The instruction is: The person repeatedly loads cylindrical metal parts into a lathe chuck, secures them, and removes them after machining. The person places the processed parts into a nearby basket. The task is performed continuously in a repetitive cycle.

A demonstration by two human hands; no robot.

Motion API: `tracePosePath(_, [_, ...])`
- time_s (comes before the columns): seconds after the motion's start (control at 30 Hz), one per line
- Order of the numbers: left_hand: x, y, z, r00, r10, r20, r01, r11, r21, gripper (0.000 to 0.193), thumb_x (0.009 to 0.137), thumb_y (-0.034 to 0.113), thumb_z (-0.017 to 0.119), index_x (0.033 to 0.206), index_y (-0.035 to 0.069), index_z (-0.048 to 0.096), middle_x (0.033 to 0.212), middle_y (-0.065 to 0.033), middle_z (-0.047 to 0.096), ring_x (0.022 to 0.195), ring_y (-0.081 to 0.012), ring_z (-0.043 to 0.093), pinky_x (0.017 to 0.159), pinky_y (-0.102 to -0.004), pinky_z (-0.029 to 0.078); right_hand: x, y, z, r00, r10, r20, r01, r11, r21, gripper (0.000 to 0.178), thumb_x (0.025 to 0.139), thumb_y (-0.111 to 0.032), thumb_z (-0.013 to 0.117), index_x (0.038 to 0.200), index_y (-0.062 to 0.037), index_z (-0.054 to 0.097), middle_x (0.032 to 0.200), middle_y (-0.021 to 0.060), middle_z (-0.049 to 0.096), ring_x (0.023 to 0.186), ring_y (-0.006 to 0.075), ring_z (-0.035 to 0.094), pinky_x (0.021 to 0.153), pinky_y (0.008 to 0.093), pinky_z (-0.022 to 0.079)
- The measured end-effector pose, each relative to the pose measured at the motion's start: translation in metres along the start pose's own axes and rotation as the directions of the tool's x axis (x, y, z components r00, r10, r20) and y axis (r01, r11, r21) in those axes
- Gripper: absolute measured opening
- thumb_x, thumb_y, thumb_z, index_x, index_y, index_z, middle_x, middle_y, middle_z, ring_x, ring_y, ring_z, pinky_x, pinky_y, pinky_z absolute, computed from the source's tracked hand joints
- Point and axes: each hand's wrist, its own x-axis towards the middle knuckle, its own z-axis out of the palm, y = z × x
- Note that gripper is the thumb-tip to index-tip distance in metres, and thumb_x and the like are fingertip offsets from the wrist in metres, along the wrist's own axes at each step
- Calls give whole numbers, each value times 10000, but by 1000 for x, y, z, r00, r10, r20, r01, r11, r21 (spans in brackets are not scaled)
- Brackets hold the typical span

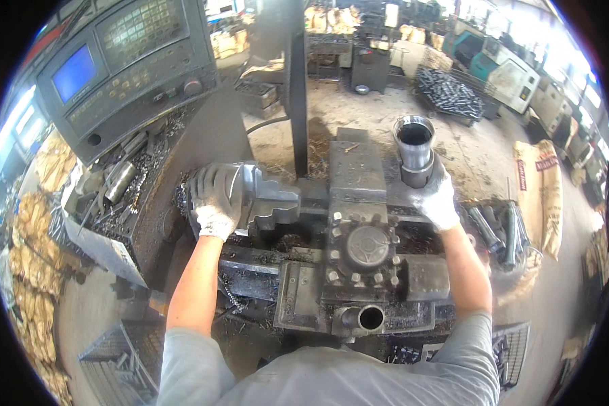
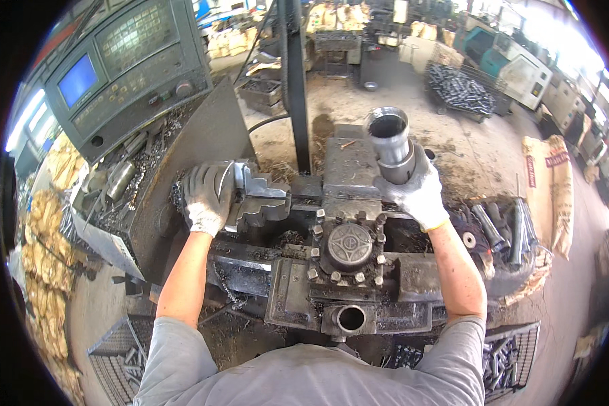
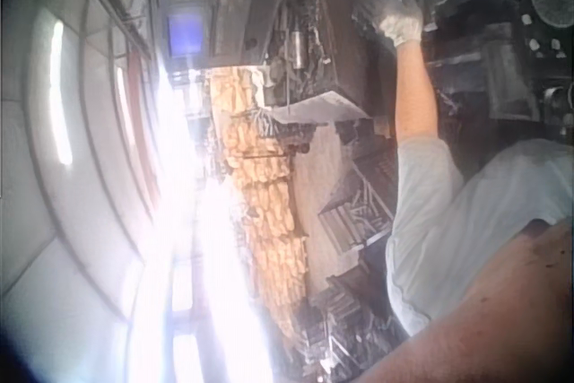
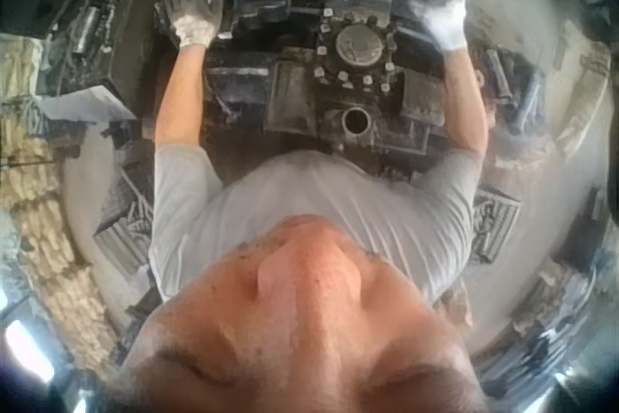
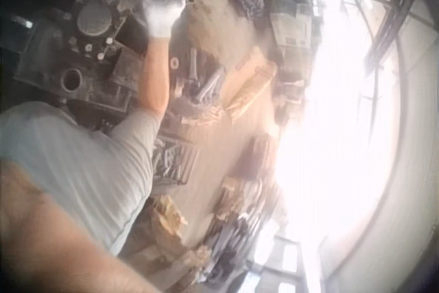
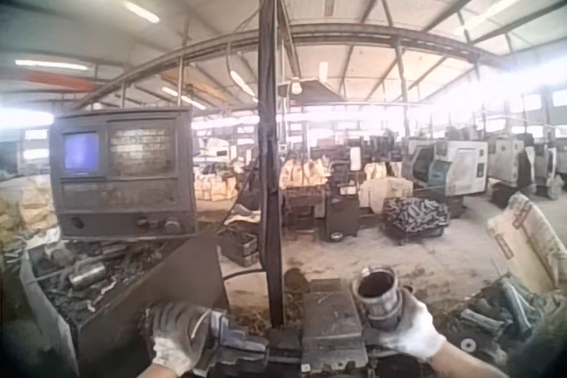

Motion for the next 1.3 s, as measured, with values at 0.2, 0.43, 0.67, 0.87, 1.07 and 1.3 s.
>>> tracePosePath(0.2, [2,17,-42,978,-85,190,95,995,-41,569,909,360,732,1406,111,612,1394,-183,613,1391,-428,501,1235,-595,311,-71,-94,-17,812,-560,-165,576,815,68,752,719,-235,1003,1334,8,645,1165,168,766,1044,284,772,925,397,614])
tracePosePath(0.43, [-81,70,-137,937,253,242,249,4,-969,1002,906,706,735,1560,-19,509,1585,-213,530,1522,-352,462,1209,-487,424,-238,-161,82,938,57,342,-145,961,238,852,684,-250,1004,1397,-3,611,1244,135,757,1127,217,744,1018,377,591])
tracePosePath(0.67, [-66,63,-171,621,562,546,545,192,-816,303,898,6,750,1200,-21,751,1246,-147,759,1197,-265,710,1048,-390,542,-316,-161,140,733,270,624,-587,715,380,863,677,-297,986,1405,-31,607,1248,129,753,1143,213,723,1018,379,577])
tracePosePath(0.87, [-26,75,-159,352,742,571,-56,625,-778,217,869,222,756,1033,94,816,959,-175,774,891,-350,758,812,-413,607,-333,-144,125,702,300,646,-624,696,355,873,681,-353,966,1407,-21,613,1232,153,754,1092,232,731,1000,388,576])
tracePosePath(1.07, [109,90,-99,872,277,404,30,794,-607,341,926,350,738,1139,90,798,1010,-174,803,973,-340,782,875,-438,615,-342,-123,113,602,428,673,-725,646,238,1009,687,-354,961,1524,-8,515,1194,161,755,1044,231,734,951,392,586])
tracePosePath(1.3, [-7,56,-101,869,193,456,92,842,-531,526,1010,317,687,1475,89,596,1263,-255,736,1104,-322,762,966,-501,602,-336,-118,103,595,447,668,-744,620,248,925,711,-318,950,1490,-24,549,1133,97,745,992,166,704,906,347,588])
